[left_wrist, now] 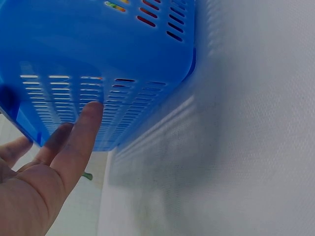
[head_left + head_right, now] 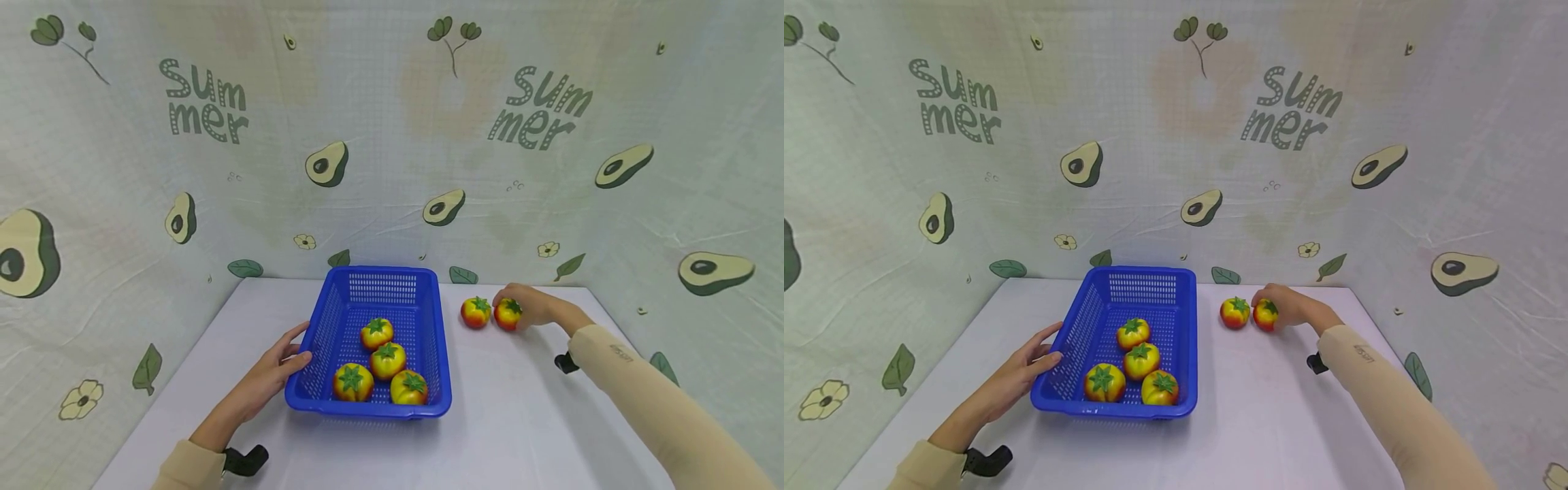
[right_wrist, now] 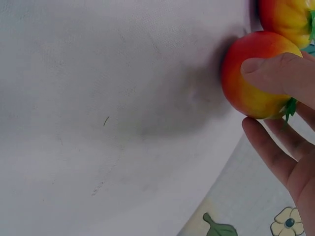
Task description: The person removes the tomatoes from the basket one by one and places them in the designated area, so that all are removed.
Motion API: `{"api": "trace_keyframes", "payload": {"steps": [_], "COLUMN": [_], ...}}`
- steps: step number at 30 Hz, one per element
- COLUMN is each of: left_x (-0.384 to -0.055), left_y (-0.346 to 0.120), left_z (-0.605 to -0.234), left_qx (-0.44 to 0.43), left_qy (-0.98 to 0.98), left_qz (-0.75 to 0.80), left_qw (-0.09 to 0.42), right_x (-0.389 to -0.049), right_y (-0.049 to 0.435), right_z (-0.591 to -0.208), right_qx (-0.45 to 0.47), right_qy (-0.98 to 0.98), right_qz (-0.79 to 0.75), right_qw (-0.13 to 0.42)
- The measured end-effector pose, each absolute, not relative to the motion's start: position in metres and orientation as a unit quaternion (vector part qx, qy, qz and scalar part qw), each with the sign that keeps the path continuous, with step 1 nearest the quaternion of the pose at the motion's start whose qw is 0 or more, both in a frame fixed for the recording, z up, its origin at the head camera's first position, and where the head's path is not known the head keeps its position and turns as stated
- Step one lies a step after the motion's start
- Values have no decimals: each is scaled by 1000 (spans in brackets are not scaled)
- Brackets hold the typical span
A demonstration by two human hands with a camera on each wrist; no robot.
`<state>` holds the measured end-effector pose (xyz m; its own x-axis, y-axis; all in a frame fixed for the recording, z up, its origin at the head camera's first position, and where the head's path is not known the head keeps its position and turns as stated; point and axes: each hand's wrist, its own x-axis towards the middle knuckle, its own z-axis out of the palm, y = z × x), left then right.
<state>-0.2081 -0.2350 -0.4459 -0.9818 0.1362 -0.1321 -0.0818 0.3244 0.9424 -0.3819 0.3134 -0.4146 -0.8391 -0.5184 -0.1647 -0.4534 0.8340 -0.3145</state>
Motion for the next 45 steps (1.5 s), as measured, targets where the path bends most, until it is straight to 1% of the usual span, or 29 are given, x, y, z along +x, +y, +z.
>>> {"api": "trace_keyframes", "payload": {"steps": [13,19,24,31,34,45], "left_x": [-208,-208,-208,-208,-208,-208], "left_y": [-234,-234,-234,-234,-234,-235], "left_z": [-444,-444,-445,-444,-444,-444], "left_qx": [12,12,12,14,14,17], "left_qy": [810,811,810,811,812,812], "left_qz": [579,578,579,578,576,576], "left_qw": [93,92,94,93,93,93], "right_x": [-380,-380,-378,-371,-368,-358], "right_y": [316,317,312,296,287,249], "right_z": [-411,-404,-389,-364,-354,-320], "right_qx": [-242,-237,-250,-289,-297,-354], "right_qy": [953,953,951,945,943,920], "right_qz": [-121,-126,-123,-115,-121,-145], "right_qw": [135,141,137,97,89,81]}}
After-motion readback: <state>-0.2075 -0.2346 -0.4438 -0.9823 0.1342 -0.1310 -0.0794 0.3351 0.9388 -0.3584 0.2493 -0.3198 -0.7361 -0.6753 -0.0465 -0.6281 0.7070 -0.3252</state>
